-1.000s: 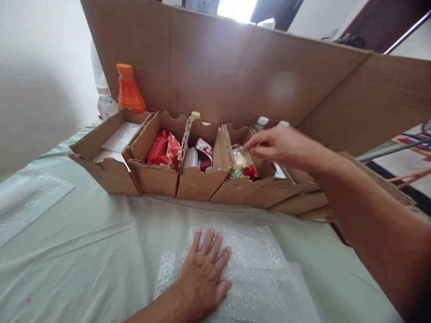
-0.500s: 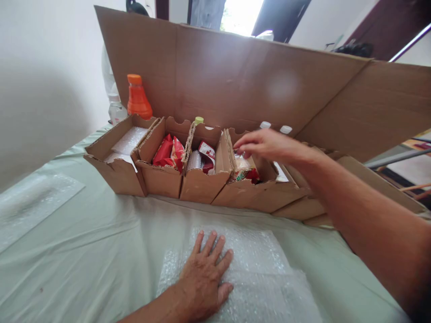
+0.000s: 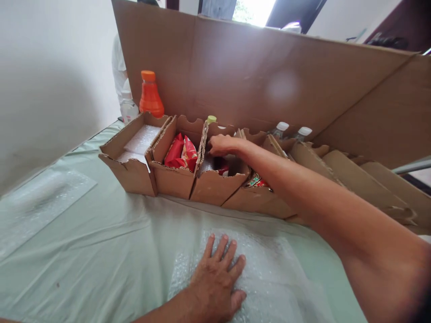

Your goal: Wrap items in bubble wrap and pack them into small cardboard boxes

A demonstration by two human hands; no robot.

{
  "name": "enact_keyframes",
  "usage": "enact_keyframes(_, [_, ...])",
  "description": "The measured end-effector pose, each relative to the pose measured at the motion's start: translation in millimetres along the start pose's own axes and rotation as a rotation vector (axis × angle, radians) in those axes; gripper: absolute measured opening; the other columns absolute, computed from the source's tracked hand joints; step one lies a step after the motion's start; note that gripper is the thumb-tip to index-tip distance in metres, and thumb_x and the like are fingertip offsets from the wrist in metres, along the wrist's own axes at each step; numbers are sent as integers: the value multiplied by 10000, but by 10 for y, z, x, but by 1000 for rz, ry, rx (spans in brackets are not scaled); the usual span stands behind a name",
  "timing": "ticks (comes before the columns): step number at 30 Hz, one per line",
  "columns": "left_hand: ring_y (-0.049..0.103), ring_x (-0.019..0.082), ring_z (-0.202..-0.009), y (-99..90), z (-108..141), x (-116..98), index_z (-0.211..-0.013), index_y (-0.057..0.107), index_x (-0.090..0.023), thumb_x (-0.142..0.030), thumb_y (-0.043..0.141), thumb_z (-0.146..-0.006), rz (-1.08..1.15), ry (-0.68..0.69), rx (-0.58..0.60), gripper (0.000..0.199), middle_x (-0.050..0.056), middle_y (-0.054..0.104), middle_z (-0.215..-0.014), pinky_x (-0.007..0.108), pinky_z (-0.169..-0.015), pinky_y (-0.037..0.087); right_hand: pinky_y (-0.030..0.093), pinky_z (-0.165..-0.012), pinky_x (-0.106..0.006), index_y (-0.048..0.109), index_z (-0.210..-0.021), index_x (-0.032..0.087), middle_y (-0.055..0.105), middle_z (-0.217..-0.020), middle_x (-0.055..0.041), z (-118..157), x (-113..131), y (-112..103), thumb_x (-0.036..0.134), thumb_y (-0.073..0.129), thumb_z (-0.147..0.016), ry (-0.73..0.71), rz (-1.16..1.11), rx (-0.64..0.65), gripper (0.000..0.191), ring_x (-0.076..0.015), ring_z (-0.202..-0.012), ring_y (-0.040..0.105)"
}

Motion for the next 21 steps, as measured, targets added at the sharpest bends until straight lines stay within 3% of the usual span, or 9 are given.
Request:
enact_keyframes(2, [88,400,-1584,-12,4,-1,-1587,374,-173,-600,323,-1052,-5,-4,-3,686,203,227,-1693,688,-1270,71,550,-777,-340,775,-927,186,761,-895,-75,104,-70,-136,215,748,-770,18,-67,-48,162,-257,-877,700])
enact_keyframes(4, [91,401,-1584,-18,13,-5,-1587,372,-173,-593,324,-1054,-20,-2,-7,681,201,231,-1694,687,-1270,71,544,-766,-309,744,-1037,161,751,-961,-74,285,-160,-348,237,668,-857,35,-123,-158,210,-218,-875,682])
enact_keyframes(6, [99,398,-1585,-8,25,-7,-1586,376,-179,-589,345,-1050,-39,1,-13,676,194,238,-1695,681,-1272,74,544,-779,-313,701,-1096,131,728,-1025,-90,573,-269,-609,237,599,-904,34,-255,-388,241,-205,-895,665])
enact_keyframes(8, [124,388,-1587,21,32,-7,-1588,378,-202,-592,370,-1043,-59,2,-25,670,176,257,-1694,669,-1277,79,550,-764,-319,676,-1031,145,706,-980,-70,986,-379,-807,252,615,-893,-10,-479,-651,185,-196,-862,652])
enact_keyframes(10, [133,379,-1590,54,27,-4,-1595,367,-225,-593,423,-1027,-81,-7,-41,679,166,250,-1699,660,-1279,86,556,-733,-314,641,-931,184,678,-886,-26,1468,-445,-846,271,663,-861,-81,-699,-830,113,-180,-803,645])
enact_keyframes(14, [48,402,-1595,-29,31,-23,-1607,343,-212,-586,566,-962,-109,-24,-123,778,186,124,-1718,694,-1256,30,586,-718,-331,615,-934,239,693,-886,0,2405,-353,-472,303,701,-871,-131,-756,-905,124,-176,-764,670])
enact_keyframes(17, [67,400,-1599,-309,152,-79,-1566,425,-217,-540,622,-932,13,-21,-272,739,163,200,-1716,691,-1250,-27,613,-854,-381,630,-1011,278,738,-1127,-28,3030,-158,-77,210,689,-903,-240,-555,-1013,141,-216,-983,720])
enact_keyframes(19, [217,386,-1576,-496,290,-101,-1536,464,-229,-556,610,-935,321,-59,-372,699,160,351,-1668,671,-1260,73,602,-960,-412,633,-1041,298,709,-1278,-37,3358,-31,179,96,653,-901,-346,-400,-1074,246,-228,-1138,698])
enact_keyframes(21, [440,393,-1465,-552,416,-145,-1513,479,-236,-655,582,-918,830,-104,-385,735,177,531,-1545,669,-1197,295,604,-994,-440,639,-1048,300,673,-1364,-51,3583,67,426,28,625,-883,-436,-288,-1075,318,-245,-1219,669])
Point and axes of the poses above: each hand's wrist, its own z-axis away from the middle knuckle, its own y-axis out of the palm, x = y × z, the point moved 5 cm from there along -z, towards the middle knuckle
